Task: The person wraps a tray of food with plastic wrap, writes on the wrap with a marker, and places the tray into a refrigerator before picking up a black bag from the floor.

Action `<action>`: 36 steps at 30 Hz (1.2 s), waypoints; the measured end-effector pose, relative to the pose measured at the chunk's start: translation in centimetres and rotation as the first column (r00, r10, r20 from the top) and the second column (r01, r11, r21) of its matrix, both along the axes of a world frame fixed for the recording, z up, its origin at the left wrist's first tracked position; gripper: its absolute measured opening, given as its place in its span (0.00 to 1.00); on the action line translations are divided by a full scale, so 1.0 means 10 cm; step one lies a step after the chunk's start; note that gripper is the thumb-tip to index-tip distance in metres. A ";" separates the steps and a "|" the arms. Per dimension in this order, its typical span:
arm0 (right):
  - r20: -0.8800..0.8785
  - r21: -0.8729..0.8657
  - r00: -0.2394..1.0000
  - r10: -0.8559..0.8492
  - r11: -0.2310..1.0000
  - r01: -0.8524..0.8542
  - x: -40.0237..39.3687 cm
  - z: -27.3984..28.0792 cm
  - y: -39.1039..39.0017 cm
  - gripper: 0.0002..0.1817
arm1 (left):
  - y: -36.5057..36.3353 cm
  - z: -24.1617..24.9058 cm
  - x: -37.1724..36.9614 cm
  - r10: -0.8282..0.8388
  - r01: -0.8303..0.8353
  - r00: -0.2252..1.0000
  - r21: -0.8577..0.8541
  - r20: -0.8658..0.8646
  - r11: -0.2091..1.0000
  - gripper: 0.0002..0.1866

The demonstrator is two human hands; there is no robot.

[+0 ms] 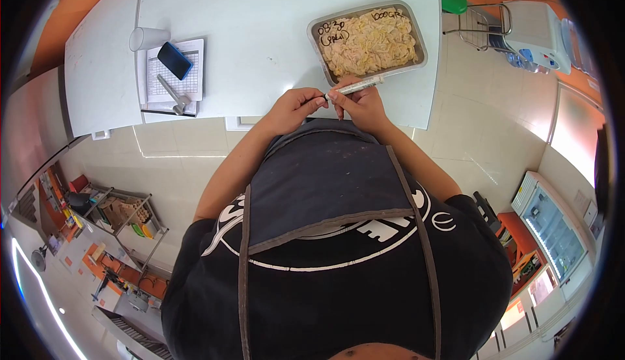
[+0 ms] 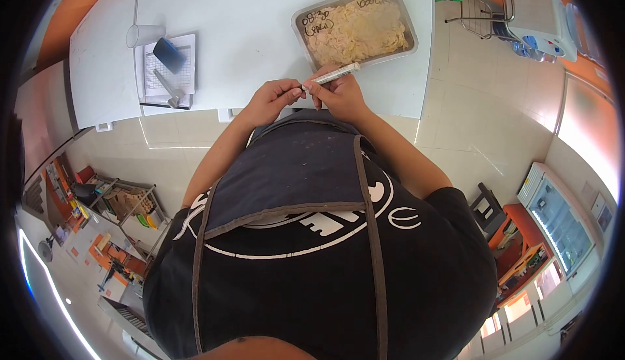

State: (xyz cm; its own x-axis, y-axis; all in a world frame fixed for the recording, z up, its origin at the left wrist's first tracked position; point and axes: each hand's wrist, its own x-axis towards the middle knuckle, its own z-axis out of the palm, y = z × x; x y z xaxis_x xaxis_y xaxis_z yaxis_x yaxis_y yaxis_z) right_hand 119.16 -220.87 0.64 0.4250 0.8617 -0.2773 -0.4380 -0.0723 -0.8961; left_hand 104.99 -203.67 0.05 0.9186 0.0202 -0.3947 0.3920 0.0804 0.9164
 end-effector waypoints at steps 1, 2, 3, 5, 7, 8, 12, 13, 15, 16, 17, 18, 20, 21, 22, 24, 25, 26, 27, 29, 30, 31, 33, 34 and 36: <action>0.004 -0.018 1.000 0.011 1.000 -0.011 0.02 -0.06 -0.01 0.07 | -0.02 -0.02 0.01 0.019 -0.019 1.000 -0.033 0.003 0.999 0.14; 0.007 -0.036 1.000 0.019 0.999 -0.019 0.05 -0.12 -0.02 0.07 | -0.04 -0.05 0.02 0.037 -0.037 0.999 -0.066 0.005 0.997 0.14; 0.009 -0.034 1.000 0.021 0.999 -0.021 0.13 -0.17 -0.03 0.07 | -0.06 -0.13 0.06 0.039 -0.038 0.999 -0.065 0.007 0.997 0.14; 0.288 -0.116 0.953 0.090 0.991 -0.058 0.45 -0.31 -0.09 0.09 | -0.06 -0.34 0.21 0.023 -0.014 0.994 -0.082 0.106 0.997 0.18; 0.704 -0.102 0.699 -0.123 0.957 0.271 1.03 -0.67 -0.24 0.12 | 0.03 -0.47 0.34 0.094 -0.094 0.996 -0.026 -0.006 0.995 0.22; 0.640 -0.075 0.717 -0.275 0.907 0.415 1.39 -0.76 -0.31 0.11 | 0.05 -0.55 0.41 0.173 -0.170 0.978 0.034 -0.118 0.985 0.26; 0.488 -0.125 0.694 -0.529 0.744 0.656 2.26 -0.68 -0.54 0.17 | 0.08 -1.18 0.68 0.472 -0.445 0.878 0.221 -0.084 0.868 0.33; 0.391 -0.245 0.801 -0.453 0.788 0.565 2.49 -0.98 -0.67 0.21 | 0.10 -1.32 0.75 0.471 -0.446 0.879 0.216 -0.077 0.868 0.33; 0.278 -0.346 0.884 -0.375 0.820 0.457 2.56 -1.19 -0.76 0.25 | 0.16 -1.48 0.87 0.397 -0.369 0.913 0.221 -0.096 0.903 0.33; 0.212 -0.363 0.918 -0.335 0.845 0.392 2.51 -1.16 -0.75 0.27 | 0.14 -1.40 0.90 0.397 -0.371 0.913 0.221 -0.088 0.902 0.33; 0.146 -0.376 0.947 -0.288 0.869 0.322 2.42 -1.01 -0.69 0.30 | 0.09 -1.26 0.92 0.437 -0.394 0.898 0.353 -0.049 0.849 0.32; 0.090 -0.385 0.957 -0.274 0.877 0.288 2.31 -0.84 -0.69 0.32 | 0.04 -1.12 0.91 0.473 -0.413 0.881 0.475 -0.006 0.777 0.32; 0.115 -0.399 0.955 -0.274 0.868 0.297 2.00 -0.70 -0.62 0.30 | 0.02 -1.04 0.82 0.561 -0.533 0.825 0.413 0.060 0.739 0.31; 0.129 -0.415 0.952 -0.276 0.857 0.305 1.90 -0.67 -0.59 0.29 | 0.04 -1.01 0.77 0.642 -0.635 0.759 0.349 0.111 0.690 0.30; 0.075 -0.376 0.953 -0.292 0.877 0.298 1.80 -0.75 -0.59 0.29 | 0.07 -0.97 0.68 0.648 -0.640 0.754 0.348 0.109 0.685 0.30; 0.020 -0.344 0.953 -0.304 0.892 0.292 1.53 -0.67 -0.52 0.29 | 0.18 -0.93 0.49 0.736 -0.725 0.675 0.235 0.053 0.647 0.29; -0.035 -0.308 0.947 -0.319 0.905 0.293 1.42 -0.64 -0.47 0.29 | 0.25 -0.94 0.39 0.765 -0.754 0.643 0.200 0.033 0.625 0.29; -0.055 -0.274 0.962 -0.267 0.931 0.242 1.36 -0.68 -0.46 0.28 | 0.32 -1.02 0.24 0.781 -0.782 0.623 0.078 0.045 0.619 0.29; -0.072 -0.262 0.970 -0.231 0.943 0.205 1.33 -0.69 -0.45 0.28 | 0.39 -1.07 0.09 0.805 -0.805 0.589 -0.036 0.062 0.592 0.29; -0.125 -0.152 0.978 -0.169 0.977 0.150 1.15 -0.67 -0.28 0.26 | 0.39 -0.68 -0.12 0.892 -0.904 0.428 -0.083 -0.146 0.420 0.35; -0.127 -0.138 0.987 -0.101 0.987 0.083 1.07 -0.66 -0.18 0.25 | 0.45 -0.81 -0.34 0.830 -0.863 0.501 -0.208 -0.243 0.460 0.36; -0.123 -0.122 0.992 -0.036 0.992 0.021 0.98 -0.66 -0.06 0.23 | 0.54 -0.95 -0.58 0.750 -0.807 0.581 -0.342 -0.315 0.481 0.37; -0.148 -0.156 0.983 0.106 0.979 -0.129 0.76 -0.69 0.21 0.22 | 0.55 -0.80 -0.98 0.743 -0.777 0.562 -0.541 -0.364 0.322 0.34; -0.155 -0.220 0.972 0.175 0.953 -0.207 0.67 -0.72 0.36 0.21 | 0.54 -0.85 -1.21 0.775 -0.795 0.524 -0.530 -0.352 0.296 0.33; -0.156 -0.159 0.945 0.289 0.936 -0.313 0.47 -0.84 0.65 0.20 | 0.51 -0.78 -1.67 0.839 -0.860 0.422 -0.446 -0.345 0.249 0.32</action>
